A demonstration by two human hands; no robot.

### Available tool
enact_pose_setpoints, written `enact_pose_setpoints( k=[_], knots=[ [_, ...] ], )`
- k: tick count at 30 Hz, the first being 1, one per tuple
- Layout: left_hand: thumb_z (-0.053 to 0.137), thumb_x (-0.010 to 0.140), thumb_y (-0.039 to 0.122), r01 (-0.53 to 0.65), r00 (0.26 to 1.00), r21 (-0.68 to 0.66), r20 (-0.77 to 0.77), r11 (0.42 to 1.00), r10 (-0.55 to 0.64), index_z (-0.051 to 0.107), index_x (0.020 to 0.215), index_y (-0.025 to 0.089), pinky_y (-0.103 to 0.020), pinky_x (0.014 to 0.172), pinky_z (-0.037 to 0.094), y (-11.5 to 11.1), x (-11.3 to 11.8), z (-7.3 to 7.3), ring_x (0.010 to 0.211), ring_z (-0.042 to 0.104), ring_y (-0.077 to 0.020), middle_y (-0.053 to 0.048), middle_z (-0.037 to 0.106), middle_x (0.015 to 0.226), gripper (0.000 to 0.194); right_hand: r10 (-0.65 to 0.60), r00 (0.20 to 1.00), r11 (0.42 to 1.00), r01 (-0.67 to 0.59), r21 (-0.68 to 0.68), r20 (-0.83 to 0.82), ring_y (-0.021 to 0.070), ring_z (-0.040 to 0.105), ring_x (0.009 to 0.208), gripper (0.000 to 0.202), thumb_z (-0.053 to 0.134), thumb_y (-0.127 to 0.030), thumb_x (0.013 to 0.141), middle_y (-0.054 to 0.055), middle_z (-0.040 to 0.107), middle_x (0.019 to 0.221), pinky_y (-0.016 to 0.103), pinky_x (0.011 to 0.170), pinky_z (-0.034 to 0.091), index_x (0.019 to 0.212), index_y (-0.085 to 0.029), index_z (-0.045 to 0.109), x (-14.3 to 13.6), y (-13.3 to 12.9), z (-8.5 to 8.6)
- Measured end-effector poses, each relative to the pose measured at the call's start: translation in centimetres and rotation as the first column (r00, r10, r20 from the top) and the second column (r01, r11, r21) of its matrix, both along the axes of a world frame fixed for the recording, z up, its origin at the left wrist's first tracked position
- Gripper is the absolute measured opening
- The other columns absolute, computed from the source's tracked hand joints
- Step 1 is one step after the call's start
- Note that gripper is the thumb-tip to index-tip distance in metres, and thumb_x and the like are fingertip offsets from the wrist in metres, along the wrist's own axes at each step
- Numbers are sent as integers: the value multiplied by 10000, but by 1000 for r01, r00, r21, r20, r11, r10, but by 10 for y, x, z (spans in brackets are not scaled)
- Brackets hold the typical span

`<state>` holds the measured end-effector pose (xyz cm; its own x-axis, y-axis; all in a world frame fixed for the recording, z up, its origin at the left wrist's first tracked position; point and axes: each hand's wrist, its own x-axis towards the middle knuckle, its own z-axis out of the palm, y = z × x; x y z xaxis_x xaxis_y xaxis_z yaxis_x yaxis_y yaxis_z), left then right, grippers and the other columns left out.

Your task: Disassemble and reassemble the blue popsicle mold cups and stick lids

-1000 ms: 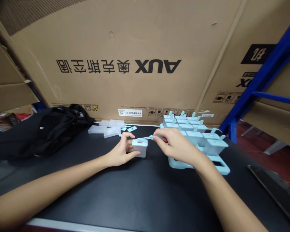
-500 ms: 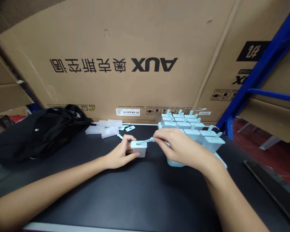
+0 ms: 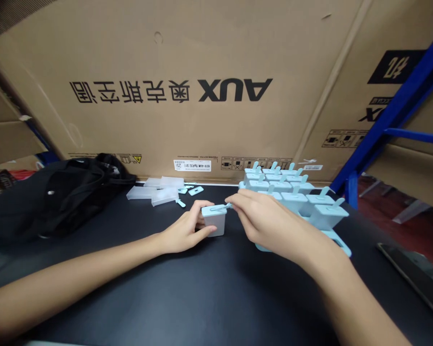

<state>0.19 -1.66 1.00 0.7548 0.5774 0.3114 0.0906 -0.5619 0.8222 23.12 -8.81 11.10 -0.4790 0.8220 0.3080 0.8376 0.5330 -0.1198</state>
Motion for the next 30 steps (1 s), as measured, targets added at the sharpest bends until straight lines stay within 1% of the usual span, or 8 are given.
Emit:
enact_pose_setpoints(
  k=[4, 8, 12, 15, 18, 24, 27, 30],
  knots=[
    [584, 965, 359, -46, 992, 32, 116, 998, 42, 360, 1326, 223, -285, 694, 575, 12, 28, -2, 762, 687, -160, -23, 661, 939, 446, -24, 1000, 999, 24, 46, -11, 192, 589, 855, 338, 364, -175, 960, 77, 624, 971, 322, 750, 446, 1187, -197, 614, 2, 2, 4],
    [637, 927, 311, -144, 956, 186, 279, 972, 88, 437, 1309, 223, -296, 772, 579, 26, 62, -4, 828, 679, -157, -39, 668, 1055, 440, -154, 988, 977, 153, 152, -5, 206, 587, 813, 290, 375, -202, 935, 79, 619, 897, 326, 718, 430, 1008, -192, 655, 10, 0, 14],
    [666, 917, 350, -126, 932, 343, 364, 931, -8, 517, 1273, 216, -286, 789, 590, 24, 91, -2, 881, 661, -154, -62, 651, 1153, 408, -273, 962, 952, 265, 155, 30, 187, 564, 660, 236, 400, -253, 899, 48, 606, 731, 311, 624, 381, 819, -207, 617, 17, -5, 23],
    [662, 922, 404, -131, 899, 365, 436, 922, -45, 550, 1227, 195, -290, 774, 613, 18, 111, 0, 918, 643, -165, -73, 639, 1101, 386, -323, 946, 938, 321, 127, -6, 164, 550, 583, 206, 468, -345, 893, 8, 595, 675, 287, 573, 361, 976, -209, 599, 22, -8, 25],
    [665, 916, 435, -97, 883, 329, 463, 940, -71, 559, 1188, 187, -287, 755, 632, 15, 129, -1, 919, 636, -162, -68, 616, 1061, 384, -369, 929, 921, 369, 123, -20, 146, 530, 555, 317, 531, -428, 884, -2, 586, 701, 276, 548, 360, 1108, -202, 536, 31, -7, 23],
    [677, 907, 448, -35, 913, 358, 391, 933, -116, 559, 1168, 177, -270, 777, 624, 16, 140, -10, 914, 648, -151, -46, 620, 1002, 394, -398, 916, 918, 397, 27, 51, 178, 589, 678, 511, 497, -726, 847, 44, 661, 850, 310, 610, 427, 950, -234, 586, 64, -4, 20],
    [635, 929, 488, -67, 934, 406, 346, 912, -85, 555, 1166, 171, -288, 813, 608, 14, 148, -9, 932, 663, -162, -55, 647, 1030, 404, -503, 863, 864, 503, 10, 54, 206, 610, 704, 675, 467, -875, 727, 63, 686, 919, 339, 618, 440, 929, -247, 613, 75, -6, 22],
    [607, 951, 486, -94, 955, 441, 294, 893, -44, 556, 1145, 170, -280, 791, 588, 9, 162, -4, 958, 682, -179, -60, 676, 1049, 374, -670, 736, 738, 674, -19, 100, 243, 619, 691, 814, 419, -975, 592, 86, 697, 862, 374, 626, 437, 894, -246, 620, 80, -7, 24]
  ],
)
